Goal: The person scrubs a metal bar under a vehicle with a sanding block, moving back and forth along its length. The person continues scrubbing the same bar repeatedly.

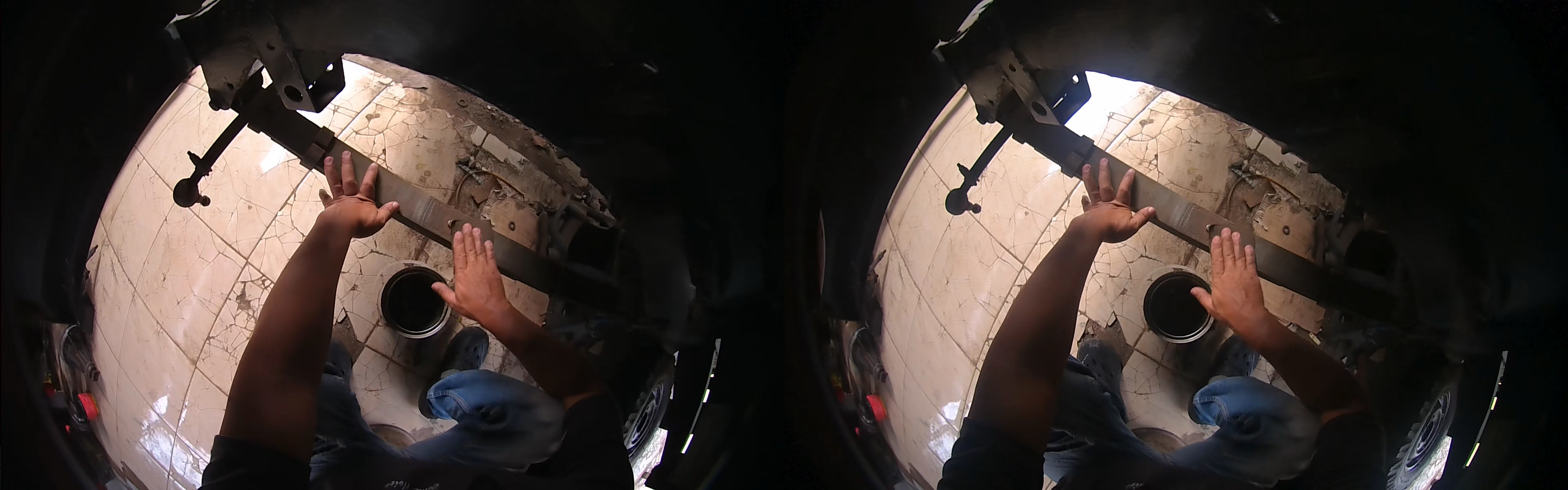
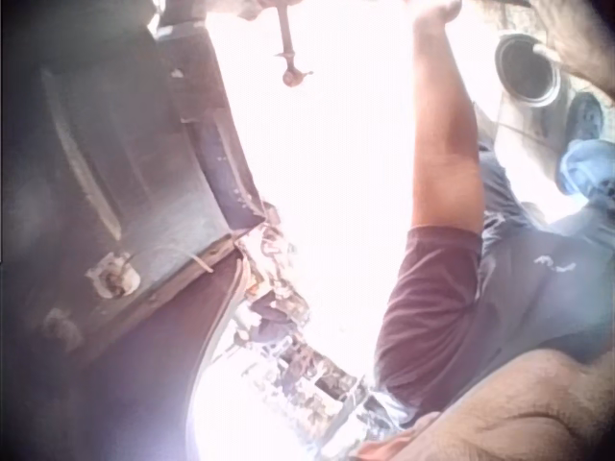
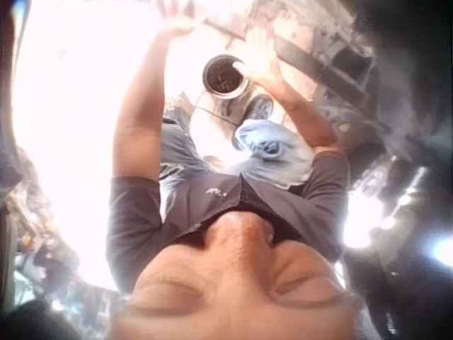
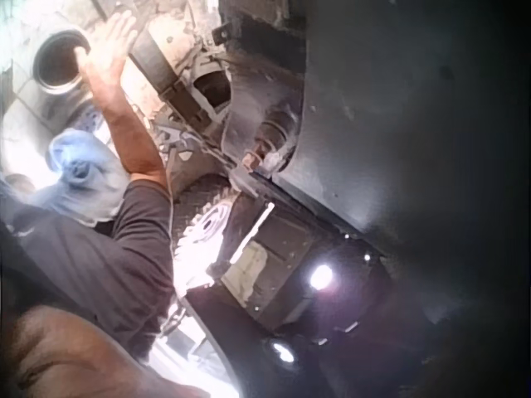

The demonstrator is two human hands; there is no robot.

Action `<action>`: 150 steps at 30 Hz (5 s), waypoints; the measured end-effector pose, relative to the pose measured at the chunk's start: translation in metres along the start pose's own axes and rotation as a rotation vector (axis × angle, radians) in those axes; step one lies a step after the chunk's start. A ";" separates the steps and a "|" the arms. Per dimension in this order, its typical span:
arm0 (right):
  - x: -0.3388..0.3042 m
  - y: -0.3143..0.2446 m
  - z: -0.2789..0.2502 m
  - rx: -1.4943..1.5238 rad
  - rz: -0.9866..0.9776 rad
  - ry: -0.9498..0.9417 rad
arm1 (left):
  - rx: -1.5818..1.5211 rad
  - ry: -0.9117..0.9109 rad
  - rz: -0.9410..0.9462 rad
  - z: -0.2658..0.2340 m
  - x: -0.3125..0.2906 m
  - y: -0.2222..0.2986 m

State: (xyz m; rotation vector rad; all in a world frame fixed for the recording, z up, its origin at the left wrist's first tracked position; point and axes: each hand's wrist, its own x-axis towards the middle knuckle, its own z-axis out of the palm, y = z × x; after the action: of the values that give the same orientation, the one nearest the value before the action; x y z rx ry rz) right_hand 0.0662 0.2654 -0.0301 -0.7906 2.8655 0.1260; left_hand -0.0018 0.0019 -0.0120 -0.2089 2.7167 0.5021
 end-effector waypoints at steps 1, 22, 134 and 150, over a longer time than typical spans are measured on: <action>0.007 0.009 0.001 0.004 -0.006 0.026 | -0.010 -0.011 -0.007 0.000 -0.001 0.001; 0.003 0.007 -0.005 -0.053 -0.017 0.037 | -0.034 -0.011 0.038 0.001 -0.002 -0.002; 0.038 0.046 -0.011 0.076 0.065 0.018 | -0.004 0.018 0.037 0.000 -0.001 -0.004; 0.027 0.056 -0.009 0.039 0.101 0.006 | 0.025 0.018 0.033 0.003 0.000 -0.002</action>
State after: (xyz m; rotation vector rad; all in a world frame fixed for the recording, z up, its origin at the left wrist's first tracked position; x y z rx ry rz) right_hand 0.0138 0.2988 -0.0245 -0.6403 2.9043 0.0801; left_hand -0.0004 0.0012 -0.0154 -0.1631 2.7463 0.4771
